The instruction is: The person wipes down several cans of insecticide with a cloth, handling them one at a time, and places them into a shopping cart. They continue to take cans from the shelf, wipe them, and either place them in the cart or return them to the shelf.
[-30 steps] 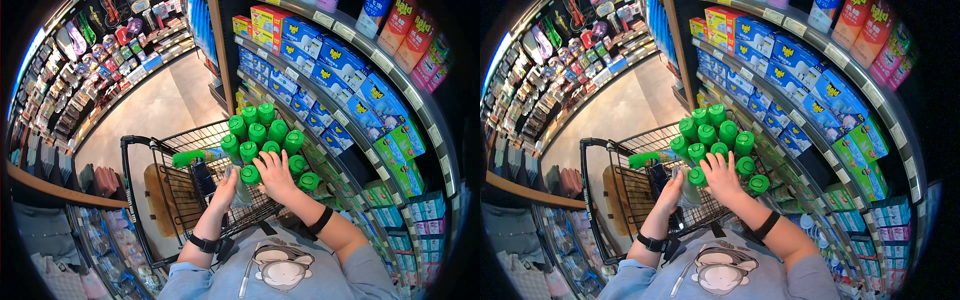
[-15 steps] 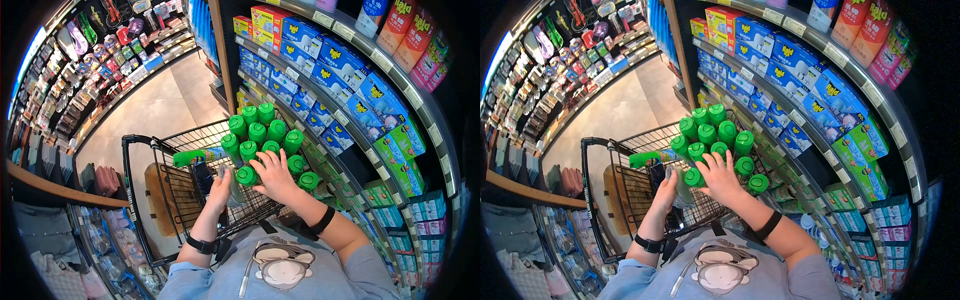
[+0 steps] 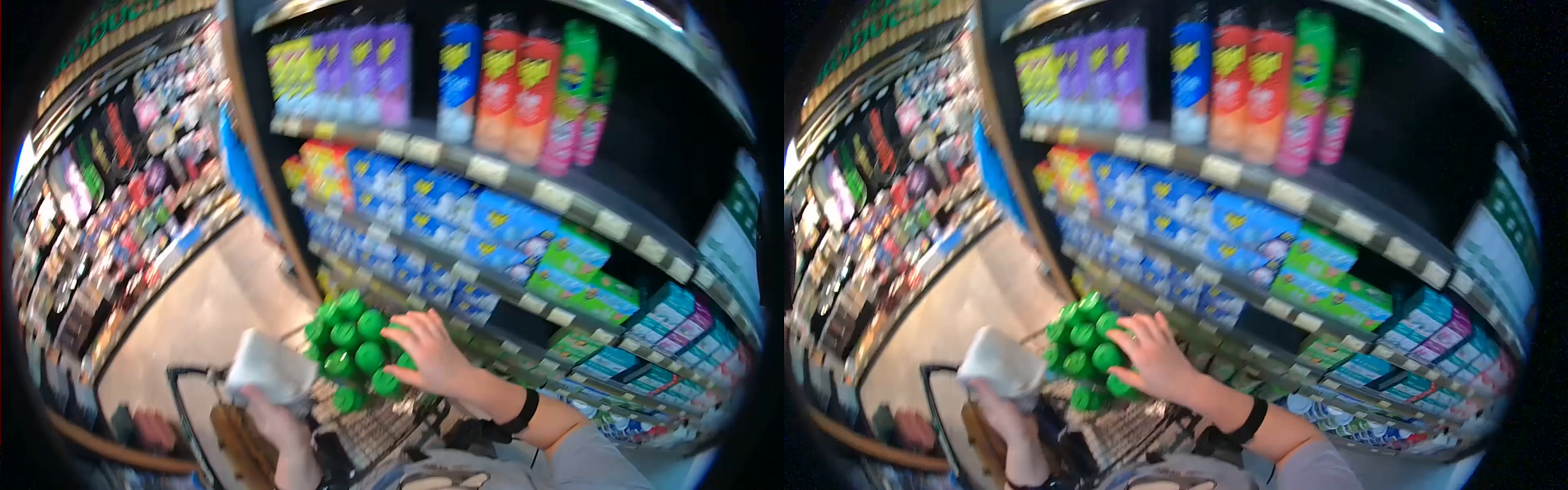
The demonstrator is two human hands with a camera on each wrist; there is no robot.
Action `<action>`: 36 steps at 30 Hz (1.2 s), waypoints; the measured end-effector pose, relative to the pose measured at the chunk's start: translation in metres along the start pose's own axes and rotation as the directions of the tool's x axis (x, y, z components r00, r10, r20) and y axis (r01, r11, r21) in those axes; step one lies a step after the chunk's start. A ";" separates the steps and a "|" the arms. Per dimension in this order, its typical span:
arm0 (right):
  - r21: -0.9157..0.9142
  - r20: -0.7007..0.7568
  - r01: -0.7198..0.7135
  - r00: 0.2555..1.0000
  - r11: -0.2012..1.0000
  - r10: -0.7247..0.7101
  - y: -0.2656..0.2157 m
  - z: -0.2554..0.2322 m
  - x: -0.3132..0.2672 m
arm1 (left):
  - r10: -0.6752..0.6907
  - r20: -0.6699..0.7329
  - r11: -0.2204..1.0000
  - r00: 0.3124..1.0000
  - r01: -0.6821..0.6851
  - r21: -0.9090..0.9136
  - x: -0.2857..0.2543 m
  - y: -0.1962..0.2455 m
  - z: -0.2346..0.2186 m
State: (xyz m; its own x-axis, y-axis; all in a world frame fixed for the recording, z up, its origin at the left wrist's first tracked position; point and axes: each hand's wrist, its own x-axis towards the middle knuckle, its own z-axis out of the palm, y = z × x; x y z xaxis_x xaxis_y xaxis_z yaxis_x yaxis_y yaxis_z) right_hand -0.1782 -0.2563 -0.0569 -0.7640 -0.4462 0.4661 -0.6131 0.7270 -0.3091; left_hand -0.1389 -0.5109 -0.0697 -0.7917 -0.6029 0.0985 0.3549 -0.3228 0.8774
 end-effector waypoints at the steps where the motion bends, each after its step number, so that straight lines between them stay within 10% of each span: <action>1: 0.008 -0.063 -0.005 0.998 1.000 0.005 0.005 -0.016 0.000 | 0.006 -0.026 0.989 1.000 -0.010 -0.150 -0.002 0.012 0.019; 4: 0.025 -0.212 -0.009 0.977 1.000 0.014 0.016 -0.076 -0.001 | 0.253 0.082 0.967 0.964 -0.254 -0.002 -0.012 0.037 0.069; 6: 0.002 -0.293 -0.029 0.956 1.000 0.028 0.029 -0.113 -0.004 | 0.110 0.152 0.946 0.982 -0.056 -0.319 -0.021 0.055 0.109; 14: -0.145 -0.717 -0.150 0.697 0.978 0.000 0.104 -0.220 -0.002 | -0.084 0.594 0.908 0.800 0.307 -0.286 -0.053 0.062 0.214; 20: 0.016 -0.887 -0.273 0.439 0.962 0.140 0.182 -0.264 0.061 | -0.055 0.618 0.946 0.784 0.238 -0.218 -0.085 0.057 0.277; 22: 0.066 -0.883 -0.291 0.429 0.954 0.192 0.200 -0.268 0.076 | -0.015 0.698 0.939 0.716 0.250 -0.236 -0.093 0.063 0.286; 36: 0.203 -0.891 -0.287 0.341 0.936 0.298 0.216 -0.274 0.088 | 0.013 0.560 0.981 0.828 0.099 -0.169 -0.105 0.033 0.279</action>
State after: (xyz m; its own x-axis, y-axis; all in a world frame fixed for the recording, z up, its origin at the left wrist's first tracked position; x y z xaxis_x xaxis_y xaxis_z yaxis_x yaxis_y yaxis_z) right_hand -0.3232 0.0045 0.1448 -0.2644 0.5294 0.8061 -0.3957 0.7027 -0.5913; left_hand -0.1832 -0.2546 0.0799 -0.9297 -0.0945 0.3561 0.3537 -0.4993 0.7909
